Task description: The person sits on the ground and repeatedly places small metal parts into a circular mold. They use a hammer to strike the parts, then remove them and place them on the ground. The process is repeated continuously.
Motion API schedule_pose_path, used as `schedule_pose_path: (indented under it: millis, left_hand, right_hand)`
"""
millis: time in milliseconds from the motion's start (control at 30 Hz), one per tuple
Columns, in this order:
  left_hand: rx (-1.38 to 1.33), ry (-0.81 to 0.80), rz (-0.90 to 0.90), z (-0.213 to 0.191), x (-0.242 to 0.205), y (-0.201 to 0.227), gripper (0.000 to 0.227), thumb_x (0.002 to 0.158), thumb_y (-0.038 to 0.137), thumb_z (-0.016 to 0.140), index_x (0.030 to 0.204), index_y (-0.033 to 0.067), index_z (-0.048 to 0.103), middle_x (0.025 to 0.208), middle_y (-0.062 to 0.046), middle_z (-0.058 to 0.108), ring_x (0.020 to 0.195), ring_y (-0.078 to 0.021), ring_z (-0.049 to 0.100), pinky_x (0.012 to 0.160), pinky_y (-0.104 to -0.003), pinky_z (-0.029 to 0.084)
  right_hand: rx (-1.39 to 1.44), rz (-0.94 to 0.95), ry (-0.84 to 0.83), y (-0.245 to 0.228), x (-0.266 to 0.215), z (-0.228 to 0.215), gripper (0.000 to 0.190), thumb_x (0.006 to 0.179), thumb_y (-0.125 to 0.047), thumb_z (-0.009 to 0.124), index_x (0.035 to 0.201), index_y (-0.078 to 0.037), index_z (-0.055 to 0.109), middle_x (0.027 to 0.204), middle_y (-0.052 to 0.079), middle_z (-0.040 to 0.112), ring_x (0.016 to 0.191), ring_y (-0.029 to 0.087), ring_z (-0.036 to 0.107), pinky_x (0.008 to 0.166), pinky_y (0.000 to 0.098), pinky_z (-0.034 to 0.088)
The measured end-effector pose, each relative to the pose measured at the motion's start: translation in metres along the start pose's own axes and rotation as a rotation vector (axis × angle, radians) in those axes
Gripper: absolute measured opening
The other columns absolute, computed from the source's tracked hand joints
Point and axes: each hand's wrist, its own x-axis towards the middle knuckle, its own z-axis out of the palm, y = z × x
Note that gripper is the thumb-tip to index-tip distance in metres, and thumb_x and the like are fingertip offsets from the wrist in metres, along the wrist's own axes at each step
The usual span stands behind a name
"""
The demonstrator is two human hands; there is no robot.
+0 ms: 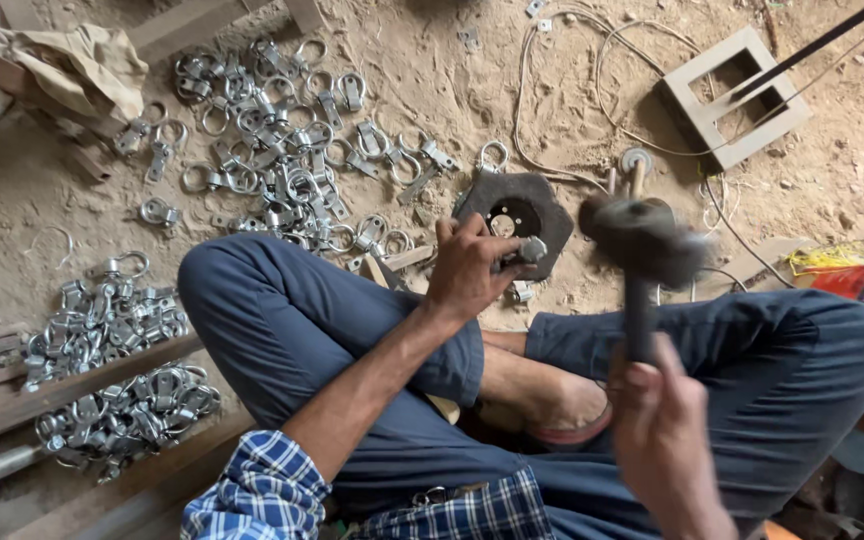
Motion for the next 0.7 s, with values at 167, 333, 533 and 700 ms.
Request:
schedule_pose_path:
  millis: [167, 333, 533, 700]
  left_hand:
    - [-0.03, -0.039, -0.022, -0.001, -0.007, 0.005, 0.034, 0.08, 0.049, 0.082, 0.106, 0.0275, 0.085, 0.074, 0.0, 0.07, 0.084, -0.0173, 0.051, 0.082, -0.039, 0.032]
    - [-0.113, 0.056, 0.021, 0.015, 0.0, -0.007, 0.04, 0.075, 0.056, 0.085, 0.099, 0.0237, 0.082, 0.094, 0.004, 0.076, 0.09, -0.0178, 0.05, 0.083, -0.038, 0.034]
    - [-0.097, -0.037, -0.069, 0.015, 0.003, -0.007, 0.043, 0.066, 0.055, 0.089, 0.095, 0.0242, 0.084, 0.097, 0.007, 0.074, 0.094, -0.0186, 0.051, 0.084, -0.04, 0.035]
    - [-0.107, 0.009, -0.094, 0.017, 0.01, 0.0, 0.04, 0.065, 0.052, 0.093, 0.091, 0.0236, 0.084, 0.1, 0.008, 0.075, 0.099, -0.0188, 0.052, 0.084, -0.043, 0.033]
  right_hand:
    - [-0.045, 0.075, -0.148, 0.014, 0.006, 0.01, 0.037, 0.109, -0.027, 0.046, 0.085, -0.002, 0.057, 0.055, 0.009, 0.045, 0.05, 0.015, 0.039, 0.045, 0.0333, 0.037]
    - [-0.121, -0.138, 0.019, 0.001, -0.006, -0.04, 0.031, 0.103, -0.03, 0.048, 0.094, -0.005, 0.064, 0.057, 0.005, 0.051, 0.047, 0.013, 0.047, 0.045, 0.0338, 0.037]
    - [-0.458, -0.505, 0.192, 0.045, 0.002, -0.014, 0.019, 0.107, -0.024, 0.054, 0.103, -0.007, 0.063, 0.084, 0.015, 0.062, 0.074, 0.031, 0.063, 0.064, 0.0385, 0.049]
    - [-0.257, -0.291, 0.066, 0.064, 0.012, 0.022, 0.023, 0.102, -0.022, 0.054, 0.099, -0.002, 0.064, 0.066, 0.015, 0.061, 0.057, 0.031, 0.058, 0.054, 0.0408, 0.044]
